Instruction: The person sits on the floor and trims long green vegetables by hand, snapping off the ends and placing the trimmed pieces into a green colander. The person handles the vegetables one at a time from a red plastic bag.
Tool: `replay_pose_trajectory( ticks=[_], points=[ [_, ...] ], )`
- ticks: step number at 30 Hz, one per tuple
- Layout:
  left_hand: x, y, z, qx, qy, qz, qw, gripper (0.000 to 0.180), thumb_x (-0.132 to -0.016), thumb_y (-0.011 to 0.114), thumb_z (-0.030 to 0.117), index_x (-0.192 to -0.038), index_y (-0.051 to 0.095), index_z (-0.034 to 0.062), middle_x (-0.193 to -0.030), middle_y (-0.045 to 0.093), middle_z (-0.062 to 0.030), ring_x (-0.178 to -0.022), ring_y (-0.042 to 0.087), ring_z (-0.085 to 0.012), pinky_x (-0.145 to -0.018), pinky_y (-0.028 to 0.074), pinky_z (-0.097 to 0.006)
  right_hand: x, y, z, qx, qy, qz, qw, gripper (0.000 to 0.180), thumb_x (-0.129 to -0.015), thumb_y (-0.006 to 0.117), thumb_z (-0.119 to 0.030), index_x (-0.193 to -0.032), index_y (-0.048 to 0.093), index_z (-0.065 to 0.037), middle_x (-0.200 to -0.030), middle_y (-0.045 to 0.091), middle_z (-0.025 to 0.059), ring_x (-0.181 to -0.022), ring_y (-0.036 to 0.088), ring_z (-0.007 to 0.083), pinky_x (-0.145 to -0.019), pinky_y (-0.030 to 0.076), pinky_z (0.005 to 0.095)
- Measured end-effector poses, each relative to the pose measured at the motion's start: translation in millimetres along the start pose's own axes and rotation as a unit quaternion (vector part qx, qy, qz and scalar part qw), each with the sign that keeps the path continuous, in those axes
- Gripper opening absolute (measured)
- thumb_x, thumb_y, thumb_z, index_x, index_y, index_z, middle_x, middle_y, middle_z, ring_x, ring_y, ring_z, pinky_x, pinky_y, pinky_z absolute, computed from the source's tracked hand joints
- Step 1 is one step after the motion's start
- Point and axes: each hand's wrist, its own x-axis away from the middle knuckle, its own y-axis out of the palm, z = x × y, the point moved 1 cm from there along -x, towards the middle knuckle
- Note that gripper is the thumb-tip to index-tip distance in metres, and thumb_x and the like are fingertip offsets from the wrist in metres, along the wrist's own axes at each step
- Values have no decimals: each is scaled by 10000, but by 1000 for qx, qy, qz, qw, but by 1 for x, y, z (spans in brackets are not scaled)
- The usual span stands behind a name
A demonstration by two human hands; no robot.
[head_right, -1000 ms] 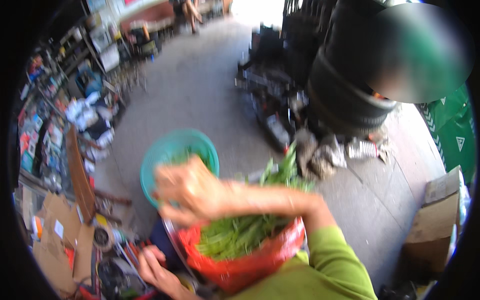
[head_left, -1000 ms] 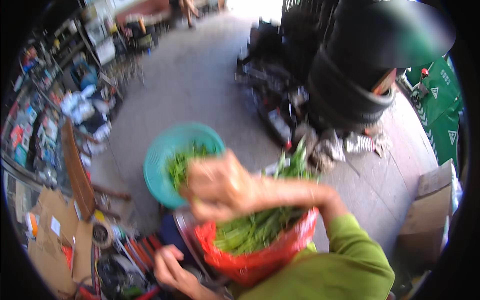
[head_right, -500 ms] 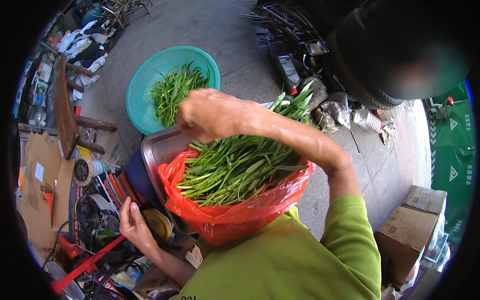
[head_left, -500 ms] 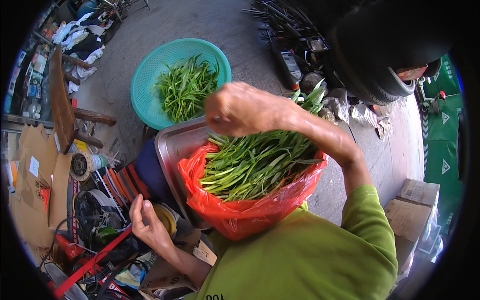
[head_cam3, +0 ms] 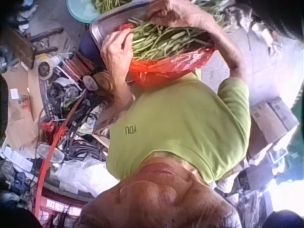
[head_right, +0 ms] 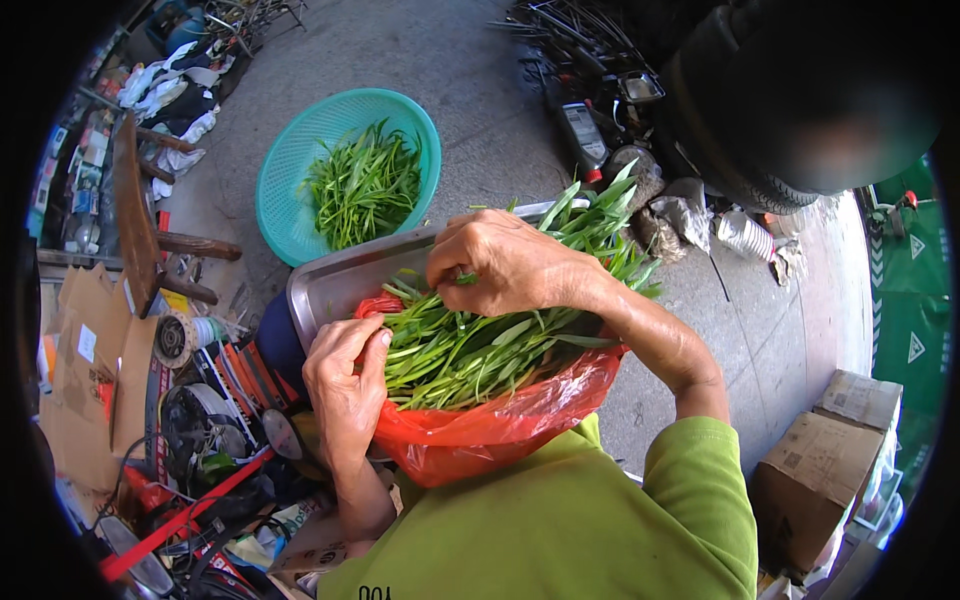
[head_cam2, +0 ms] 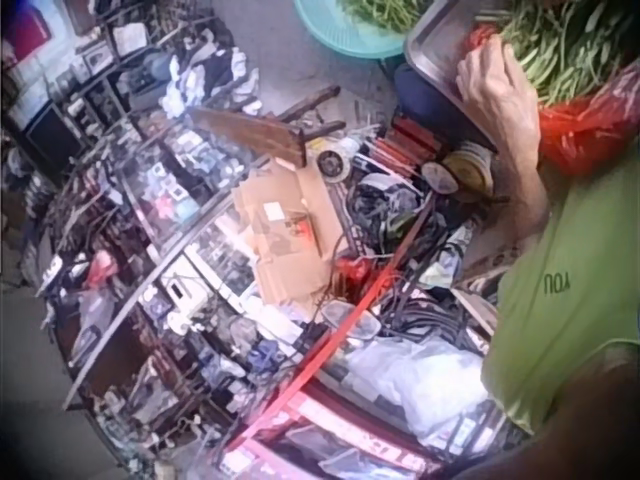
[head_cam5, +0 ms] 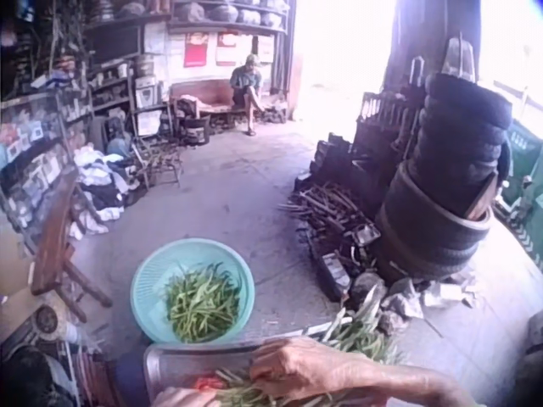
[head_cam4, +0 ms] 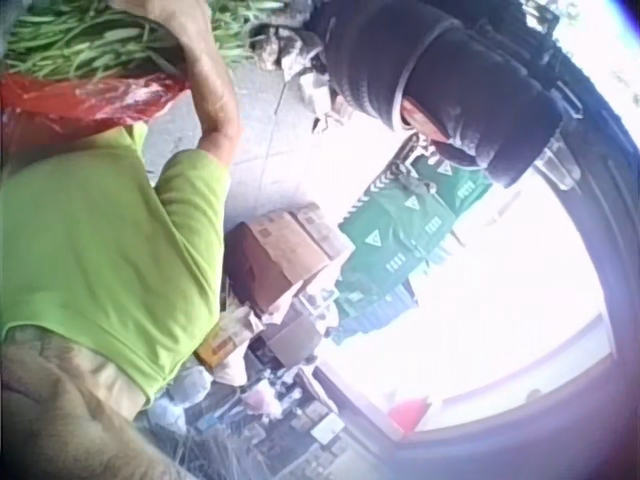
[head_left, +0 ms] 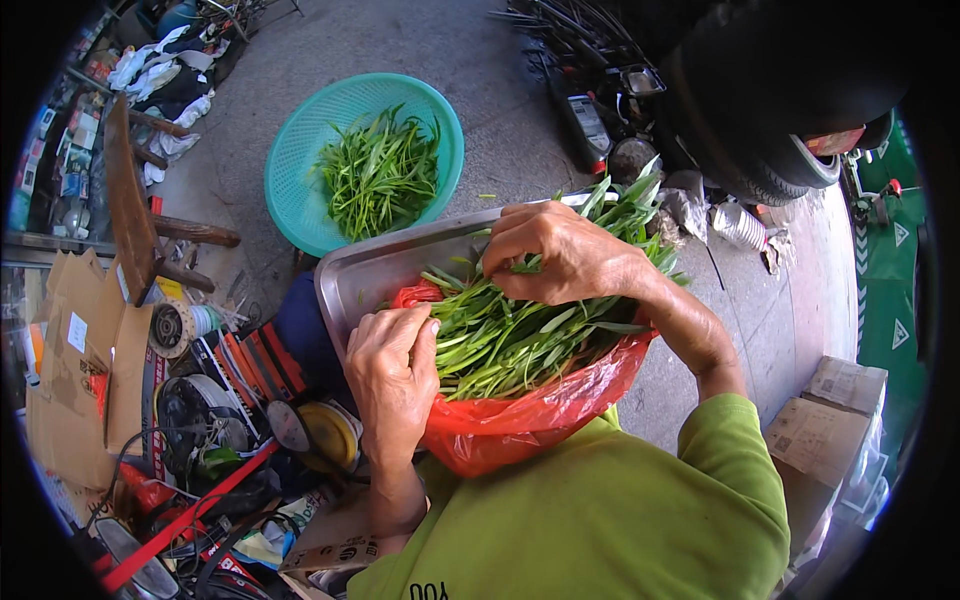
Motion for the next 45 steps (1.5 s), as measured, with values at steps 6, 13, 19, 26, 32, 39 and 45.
replay_pose_trajectory(
  ticks=[6, 13, 19, 26, 32, 39, 45],
  points=[
    [-6, -1, 8, 30, 31, -17, 999, 143, -855, 685, 93, -976, 703, 20, -880, 679, -102, -808, 604, -284, -768, 441, -385, 8, -2, -3, -117, 1, 36, 992, 123, -764, 697, -68, -872, 711, -11, -842, 682, 117, -751, 653, 235, -679, 527, 348],
    [2, -1, 18, 172, -103, -7, 980, 196, -959, 585, 157, -1042, 672, 1, -828, 647, -118, -778, 585, -266, -770, 428, -371, 3, -2, -9, -151, 28, 67, 986, 113, -789, 705, -74, -870, 699, 5, -816, 671, 117, -725, 657, 211, -653, 522, 325],
    [-6, 4, 17, 133, 11, 8, 991, 62, -820, 682, 8, -873, 650, 9, -789, 626, -94, -735, 570, -268, -708, 446, -370, 6, 0, -12, -163, 50, 70, 983, 115, -777, 690, -24, -890, 688, -2, -810, 665, 97, -707, 650, 202, -630, 516, 321],
    [-5, -4, 12, 353, -142, -18, 924, 38, -858, 628, -3, -834, 610, -28, -767, 604, -32, -686, 530, -90, -651, 434, -245, 29, -17, -10, -9, 34, 135, 990, 152, -754, 667, 34, -897, 678, -18, -831, 660, 79, -730, 652, 210, -619, 521, 325],
    [-6, -6, 18, 459, -203, -6, 865, 114, -929, 601, 97, -884, 622, -5, -813, 603, -19, -732, 513, -68, -687, 390, -215, 58, -28, -2, -19, 123, 236, 964, 147, -772, 672, 0, -919, 683, 6, -826, 661, 103, -741, 664, 217, -685, 531, 332],
    [-12, -5, 11, 579, -231, 64, 779, 183, -986, 561, 170, -957, 598, -7, -817, 610, -54, -710, 505, -110, -690, 392, -250, 118, -33, -7, -52, 146, 382, 911, 135, -803, 678, 9, -935, 705, 11, -862, 678, 72, -783, 649, 130, -720, 517, 264],
    [-15, 0, 12, 530, -211, 75, 818, 187, -990, 562, 188, -961, 596, 6, -819, 606, -45, -707, 489, -99, -683, 386, -246, 195, -26, 15, 238, 328, 416, 814, 237, -791, 694, -28, -1027, 716, -42, -1182, 660, 121, -992, 659, 217, -882, 520, 355]
  ],
)
